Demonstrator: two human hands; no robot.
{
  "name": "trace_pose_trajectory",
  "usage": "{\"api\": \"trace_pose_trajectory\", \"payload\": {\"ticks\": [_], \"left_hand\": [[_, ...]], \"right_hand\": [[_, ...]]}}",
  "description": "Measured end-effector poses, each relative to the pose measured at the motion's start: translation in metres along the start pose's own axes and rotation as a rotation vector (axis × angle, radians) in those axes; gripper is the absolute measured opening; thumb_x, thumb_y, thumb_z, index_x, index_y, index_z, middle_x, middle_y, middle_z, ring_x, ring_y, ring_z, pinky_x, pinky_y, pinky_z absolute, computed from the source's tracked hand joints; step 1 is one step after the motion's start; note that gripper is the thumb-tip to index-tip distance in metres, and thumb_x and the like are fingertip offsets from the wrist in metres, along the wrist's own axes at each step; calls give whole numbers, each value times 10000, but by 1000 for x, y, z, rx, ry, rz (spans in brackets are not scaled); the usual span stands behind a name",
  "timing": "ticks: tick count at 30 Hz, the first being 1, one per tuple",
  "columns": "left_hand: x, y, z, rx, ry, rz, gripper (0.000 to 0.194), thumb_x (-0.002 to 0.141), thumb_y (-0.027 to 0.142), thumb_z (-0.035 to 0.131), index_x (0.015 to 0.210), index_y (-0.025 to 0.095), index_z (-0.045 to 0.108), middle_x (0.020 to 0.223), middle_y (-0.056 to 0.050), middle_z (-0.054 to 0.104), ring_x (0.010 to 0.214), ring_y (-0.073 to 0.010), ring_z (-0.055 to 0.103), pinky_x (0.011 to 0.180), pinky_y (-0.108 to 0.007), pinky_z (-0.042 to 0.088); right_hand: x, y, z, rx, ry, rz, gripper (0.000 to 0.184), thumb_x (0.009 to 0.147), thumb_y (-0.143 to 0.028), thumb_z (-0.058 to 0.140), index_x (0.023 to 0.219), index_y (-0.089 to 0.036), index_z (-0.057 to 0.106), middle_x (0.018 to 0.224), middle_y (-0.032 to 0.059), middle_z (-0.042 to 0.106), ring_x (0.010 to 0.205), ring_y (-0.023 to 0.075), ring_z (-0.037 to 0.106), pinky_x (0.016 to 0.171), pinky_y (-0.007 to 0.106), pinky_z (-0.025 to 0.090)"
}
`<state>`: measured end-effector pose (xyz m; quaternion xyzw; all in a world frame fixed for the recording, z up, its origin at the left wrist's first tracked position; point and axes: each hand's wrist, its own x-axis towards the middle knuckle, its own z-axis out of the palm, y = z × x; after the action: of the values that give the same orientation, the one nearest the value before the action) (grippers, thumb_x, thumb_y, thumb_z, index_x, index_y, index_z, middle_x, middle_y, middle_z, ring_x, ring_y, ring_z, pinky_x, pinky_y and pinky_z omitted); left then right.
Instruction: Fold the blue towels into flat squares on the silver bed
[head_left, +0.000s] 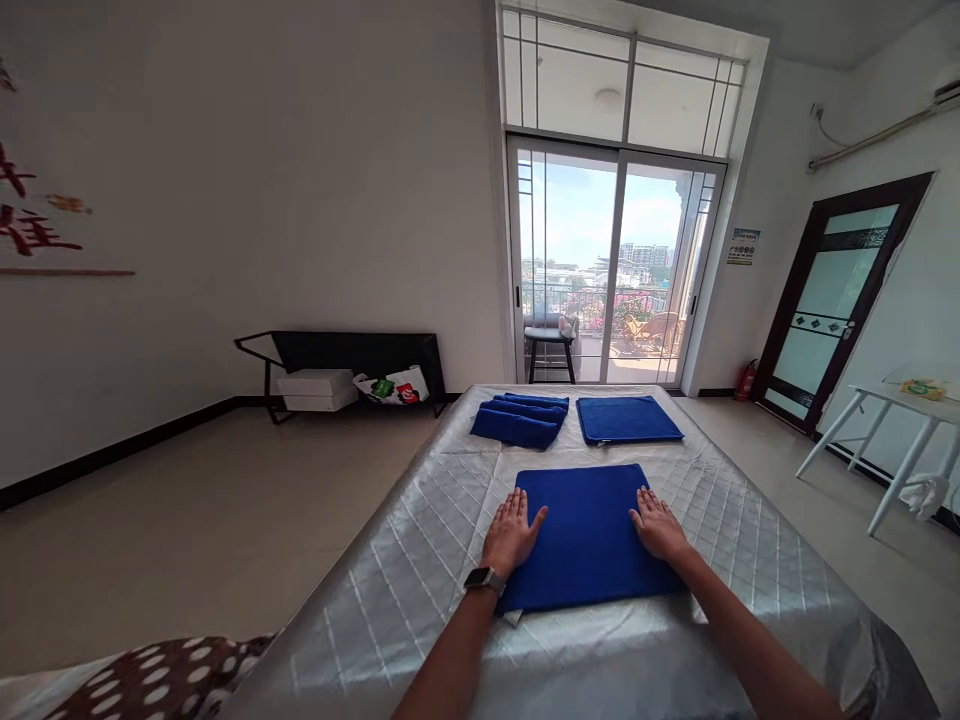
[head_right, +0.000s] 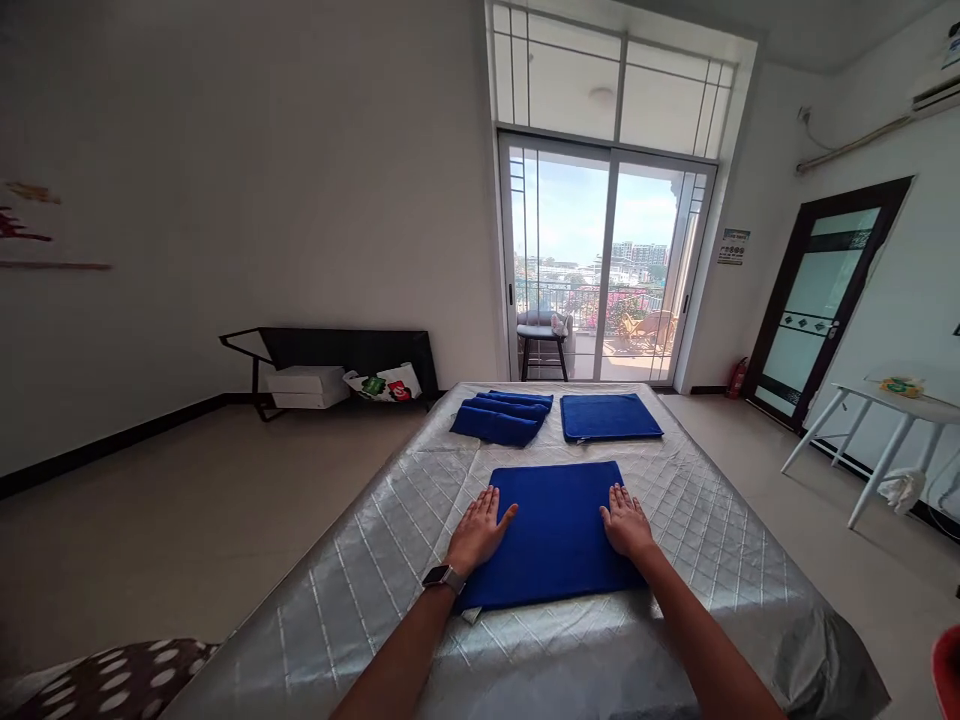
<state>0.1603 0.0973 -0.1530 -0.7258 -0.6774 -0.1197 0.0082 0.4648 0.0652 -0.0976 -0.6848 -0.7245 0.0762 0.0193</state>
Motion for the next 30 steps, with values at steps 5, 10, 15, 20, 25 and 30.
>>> {"api": "trace_pose_trajectory", "payload": {"ticks": [5,10,15,20,25,30], "left_hand": [[0,3,-9,13,-55,3,823,986,619,173,1532,28,347,1617,-185,319,1521,-289,264,1235,-444,239],[-2,13,-32,29,-57,-23,793,993,558,221,1502,-31,374,1576,-251,367,1502,-325,298,1224,-453,258],[-3,76,-47,19,-36,69,780,1012,525,117,1511,-22,362,1596,-240,338,1505,-318,296,1220,-456,273],[-17,172,-26,-27,-104,284,770,1010,529,25,1532,92,385,1625,-115,340,1524,-216,262,1233,-361,252],[-27,188,-12,-37,-145,289,784,998,562,45,1528,106,399,1620,-113,350,1519,-229,277,1240,-392,249],[-34,108,-19,23,-118,167,800,994,588,64,1537,87,371,1622,-145,334,1528,-256,248,1242,-434,236]], "right_hand": [[-29,2,4,4,9,-10,669,1026,-405,211,1590,-47,229,1661,129,187,1546,214,138,1238,391,151],[-33,1,6,47,66,-17,663,1025,-396,220,1586,-43,243,1647,149,229,1542,220,162,1231,410,178],[-30,1,10,78,83,-17,659,1023,-399,225,1585,-56,255,1643,148,237,1541,222,170,1226,419,182],[-29,3,11,84,77,-16,641,1017,-365,258,1589,-78,256,1647,132,236,1543,219,165,1226,418,173],[-30,2,9,80,68,-18,625,1021,-348,254,1588,-87,266,1642,138,260,1539,207,181,1225,384,166],[-30,1,9,94,76,-9,662,1024,-409,229,1592,-71,233,1657,127,208,1547,205,143,1234,392,130]]}}
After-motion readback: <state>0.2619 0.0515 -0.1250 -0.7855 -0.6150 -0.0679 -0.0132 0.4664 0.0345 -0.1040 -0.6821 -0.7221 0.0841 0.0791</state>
